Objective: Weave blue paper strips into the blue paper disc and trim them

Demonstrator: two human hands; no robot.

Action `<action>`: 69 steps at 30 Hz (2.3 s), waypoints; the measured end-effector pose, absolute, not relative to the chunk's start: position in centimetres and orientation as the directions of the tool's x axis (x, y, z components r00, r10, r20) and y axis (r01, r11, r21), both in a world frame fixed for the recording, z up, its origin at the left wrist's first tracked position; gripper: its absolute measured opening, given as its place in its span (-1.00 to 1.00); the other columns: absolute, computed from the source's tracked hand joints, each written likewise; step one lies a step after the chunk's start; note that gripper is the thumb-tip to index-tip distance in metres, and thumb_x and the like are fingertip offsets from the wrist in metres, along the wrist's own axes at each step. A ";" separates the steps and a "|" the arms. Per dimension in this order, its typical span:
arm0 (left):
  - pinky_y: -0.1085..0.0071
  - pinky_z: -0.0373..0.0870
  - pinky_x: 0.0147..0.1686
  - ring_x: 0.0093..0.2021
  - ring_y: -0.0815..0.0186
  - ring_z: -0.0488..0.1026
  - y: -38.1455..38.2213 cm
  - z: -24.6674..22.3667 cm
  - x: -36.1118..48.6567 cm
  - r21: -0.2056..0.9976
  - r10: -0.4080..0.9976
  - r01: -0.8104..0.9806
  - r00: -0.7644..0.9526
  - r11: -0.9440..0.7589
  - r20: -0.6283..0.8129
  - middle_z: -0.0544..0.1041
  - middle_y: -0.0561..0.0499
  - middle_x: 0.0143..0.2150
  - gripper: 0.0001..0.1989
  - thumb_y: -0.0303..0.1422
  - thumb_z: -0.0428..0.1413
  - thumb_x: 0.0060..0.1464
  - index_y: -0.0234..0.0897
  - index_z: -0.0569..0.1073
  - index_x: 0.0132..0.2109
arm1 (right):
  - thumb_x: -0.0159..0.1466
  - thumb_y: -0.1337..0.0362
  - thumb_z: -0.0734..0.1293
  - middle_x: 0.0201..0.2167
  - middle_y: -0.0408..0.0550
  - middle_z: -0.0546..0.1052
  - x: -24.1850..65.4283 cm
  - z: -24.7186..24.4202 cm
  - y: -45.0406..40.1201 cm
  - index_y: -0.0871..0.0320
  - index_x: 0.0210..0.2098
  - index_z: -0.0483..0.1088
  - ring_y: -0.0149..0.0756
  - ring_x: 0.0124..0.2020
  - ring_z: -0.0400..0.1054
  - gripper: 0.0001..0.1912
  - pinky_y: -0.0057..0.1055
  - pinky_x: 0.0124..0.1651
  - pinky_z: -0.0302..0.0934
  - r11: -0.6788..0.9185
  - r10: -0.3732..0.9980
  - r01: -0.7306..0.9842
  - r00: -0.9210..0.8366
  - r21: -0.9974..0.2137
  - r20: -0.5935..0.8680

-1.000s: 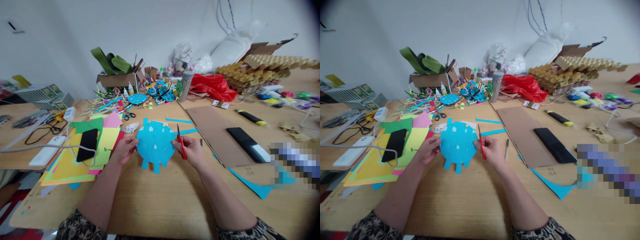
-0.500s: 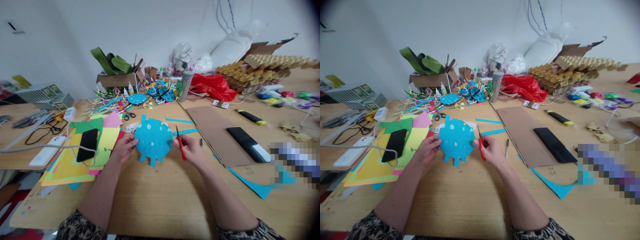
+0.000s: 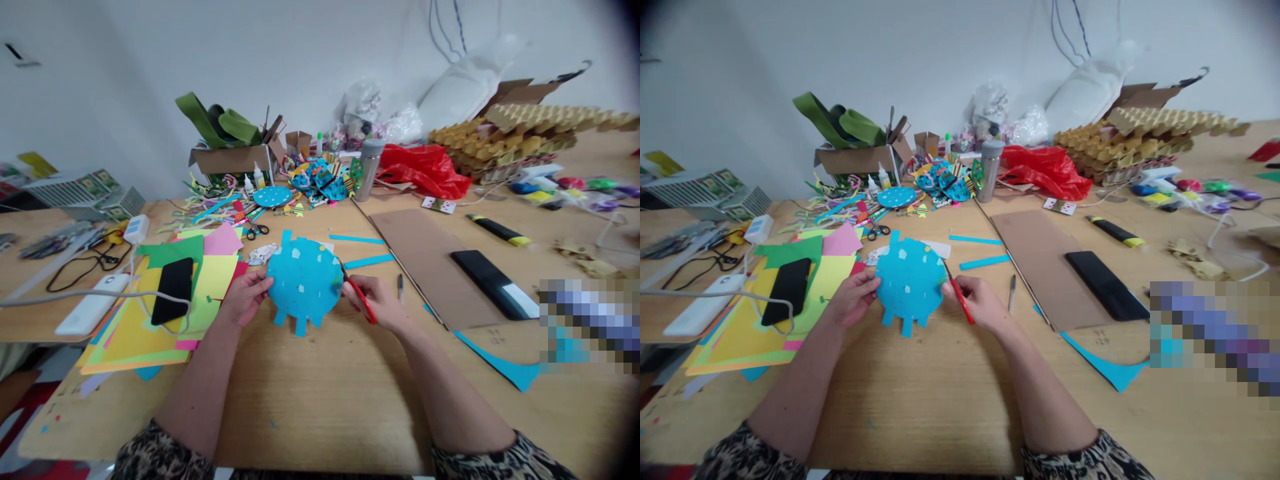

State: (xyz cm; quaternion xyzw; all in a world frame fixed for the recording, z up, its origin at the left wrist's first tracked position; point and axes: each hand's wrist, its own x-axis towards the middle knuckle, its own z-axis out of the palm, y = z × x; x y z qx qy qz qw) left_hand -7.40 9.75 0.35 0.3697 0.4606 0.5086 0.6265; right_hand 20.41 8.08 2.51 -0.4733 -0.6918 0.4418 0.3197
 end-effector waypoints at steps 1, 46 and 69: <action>0.49 0.24 -0.45 -0.48 0.44 0.33 9.8 0.3 -7.4 0.932 0.977 -0.294 0.057 0.212 -0.204 0.47 0.06 -0.49 -0.70 -0.31 0.39 -0.31 -0.35 0.52 -0.39 | 0.20 -0.17 0.21 -0.65 -0.24 0.14 20.4 2.5 8.1 0.12 -0.59 0.10 -0.48 -0.60 -0.03 -0.49 -0.44 -0.53 -0.19 0.160 0.937 0.367 -0.348 -0.916 0.025; 0.45 0.28 -0.40 -0.43 0.39 0.38 9.6 1.2 -7.4 0.939 0.980 -0.282 0.062 0.197 -0.187 0.53 -0.01 -0.39 -0.68 -0.32 0.36 -0.27 -0.36 0.57 -0.30 | 0.12 -0.22 0.27 -0.71 -0.26 0.10 20.4 2.4 8.1 0.16 -0.62 0.24 -0.51 -0.65 -0.06 -0.44 -0.47 -0.59 -0.23 0.131 0.951 0.372 -0.308 -0.919 0.011; 0.46 0.27 -0.42 -0.46 0.40 0.37 9.4 1.3 -7.3 0.945 0.979 -0.255 0.046 0.203 -0.198 0.51 0.02 -0.45 -0.71 -0.31 0.38 -0.30 -0.35 0.56 -0.37 | 0.16 -0.17 0.25 -0.63 -0.27 -0.05 20.2 2.7 7.9 0.11 -0.66 0.01 -0.50 -0.58 -0.16 -0.43 -0.45 -0.53 -0.28 0.211 0.911 0.396 -0.411 -0.894 0.033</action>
